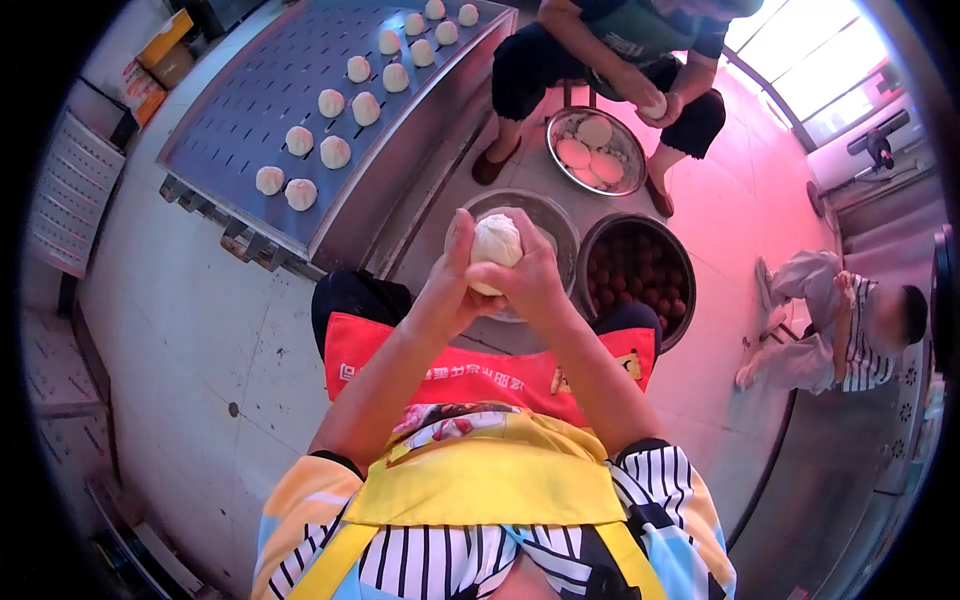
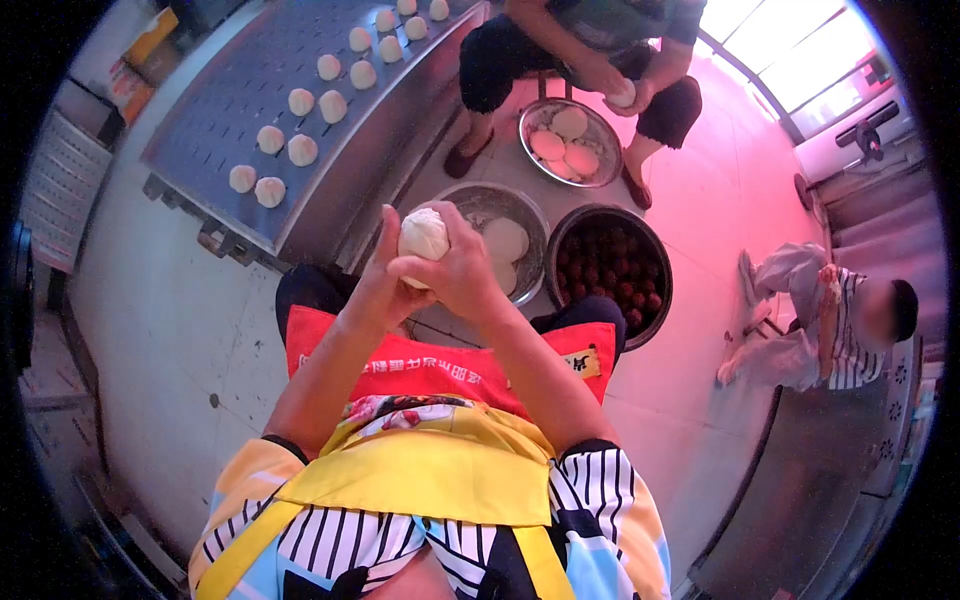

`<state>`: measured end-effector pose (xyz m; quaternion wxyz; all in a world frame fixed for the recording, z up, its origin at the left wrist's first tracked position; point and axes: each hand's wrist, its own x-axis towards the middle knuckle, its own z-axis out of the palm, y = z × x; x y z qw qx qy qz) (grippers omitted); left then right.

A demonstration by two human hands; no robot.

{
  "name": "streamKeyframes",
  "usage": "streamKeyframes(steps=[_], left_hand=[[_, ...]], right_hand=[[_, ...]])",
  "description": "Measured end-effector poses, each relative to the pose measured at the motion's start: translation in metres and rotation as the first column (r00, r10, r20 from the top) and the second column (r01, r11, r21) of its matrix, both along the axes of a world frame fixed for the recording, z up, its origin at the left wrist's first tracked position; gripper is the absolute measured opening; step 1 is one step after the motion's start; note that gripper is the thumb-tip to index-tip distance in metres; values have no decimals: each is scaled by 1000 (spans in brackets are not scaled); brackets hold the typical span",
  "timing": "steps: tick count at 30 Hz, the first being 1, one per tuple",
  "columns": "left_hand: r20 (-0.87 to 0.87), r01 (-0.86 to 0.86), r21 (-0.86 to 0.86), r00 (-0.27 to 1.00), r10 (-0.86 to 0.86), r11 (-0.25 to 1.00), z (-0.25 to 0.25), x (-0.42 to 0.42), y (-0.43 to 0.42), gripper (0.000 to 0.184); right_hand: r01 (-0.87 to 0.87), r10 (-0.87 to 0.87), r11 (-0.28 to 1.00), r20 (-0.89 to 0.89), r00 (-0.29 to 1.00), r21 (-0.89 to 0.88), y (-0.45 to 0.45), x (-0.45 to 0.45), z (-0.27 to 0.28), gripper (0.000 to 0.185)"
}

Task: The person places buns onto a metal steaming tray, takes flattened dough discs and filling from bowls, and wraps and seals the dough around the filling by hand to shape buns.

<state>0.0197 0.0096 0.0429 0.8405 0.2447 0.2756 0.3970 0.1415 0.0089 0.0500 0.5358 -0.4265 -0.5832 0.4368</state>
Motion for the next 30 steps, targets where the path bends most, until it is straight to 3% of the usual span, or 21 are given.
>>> streamKeyframes(steps=[1, 2, 4, 5, 7, 10, 11, 13, 16, 17, 19, 20, 22, 23, 25, 27, 28, 29, 30], left_hand=[[27, 47, 23, 999, -47, 999, -5, -7, 4, 65], [51, 97, 44, 994, -99, 994, -9, -11, 5, 64], [-55, 22, 27, 998, -20, 999, -5, 0, 4, 66], [-109, -19, 20, 994, 21, 1000, -4, 3, 3, 67], [-45, -42, -25, 998, 41, 999, -11, -1, 4, 68], [94, 60, -51, 994, -56, 997, -9, -11, 1, 68], [146, 111, -44, 984, -104, 993, -8, -13, 1, 68], [-1, 1, -17, 1000, -1, 1000, -8, -6, 1, 68], [-66, -131, -23, 989, 129, 991, -2, 1, -3, 69], [-66, -165, -42, 985, 162, 985, -1, 1, -5, 70], [50, -12, -31, 999, 13, 999, -7, -9, 0, 69], [108, 61, -18, 992, -59, 998, -11, -13, 2, 69], [-19, -41, 17, 999, 41, 999, -13, -7, -1, 68], [-81, -90, 38, 992, 93, 995, -14, -4, -1, 67], [-25, -114, -4, 993, 114, 993, -14, -3, -1, 67], [29, -49, -11, 998, 50, 999, -12, -8, 0, 67], [60, 17, 9, 998, -17, 1000, -10, -17, 4, 68], [88, 83, 32, 992, -85, 996, -9, -22, 5, 68], [87, 34, 10, 996, -35, 999, -16, -20, 3, 68]], right_hand=[[-103, 95, 994, -173, 980, -40, 3, 0, 5, 57], [-98, 83, 992, -169, 982, -84, 2, 0, 4, 58], [-84, 57, 982, -161, 985, -169, 1, 0, 0, 58], [-2, -1, 992, -25, 1000, -125, 0, -2, -1, 58], [144, -139, 990, 233, 963, -6, -1, -6, -3, 59], [-173, 161, 984, -197, 967, -43, 3, -1, 8, 58], [-192, 175, 977, -172, 969, -90, 4, 1, 6, 59], [-219, 196, 956, -130, 972, -195, 2, 5, -2, 61], [86, -82, 996, 208, 975, -7, -1, -7, -13, 59], [27, -25, 999, 72, 997, -33, -1, -7, -12, 59], [-108, 96, 993, -195, 976, -51, 2, -8, 1, 60], [-120, 104, 990, -179, 978, -77, 2, -7, 0, 60], [-131, 110, 983, -154, 982, -129, -1, -5, -5, 62], [-42, 43, 999, 58, 997, -11, -1, -5, -6, 62], [53, -168, 962, 429, 888, 267, 3, -5, -8, 63], [-46, 34, 992, 100, 994, 119, 1, -9, -5, 61], [-121, 126, 991, -77, 989, 63, 2, -10, -3, 61], [-115, 116, 993, -71, 991, 13, 3, -9, -5, 60], [-106, 103, 993, -66, 992, -43, 1, -9, -10, 60]])
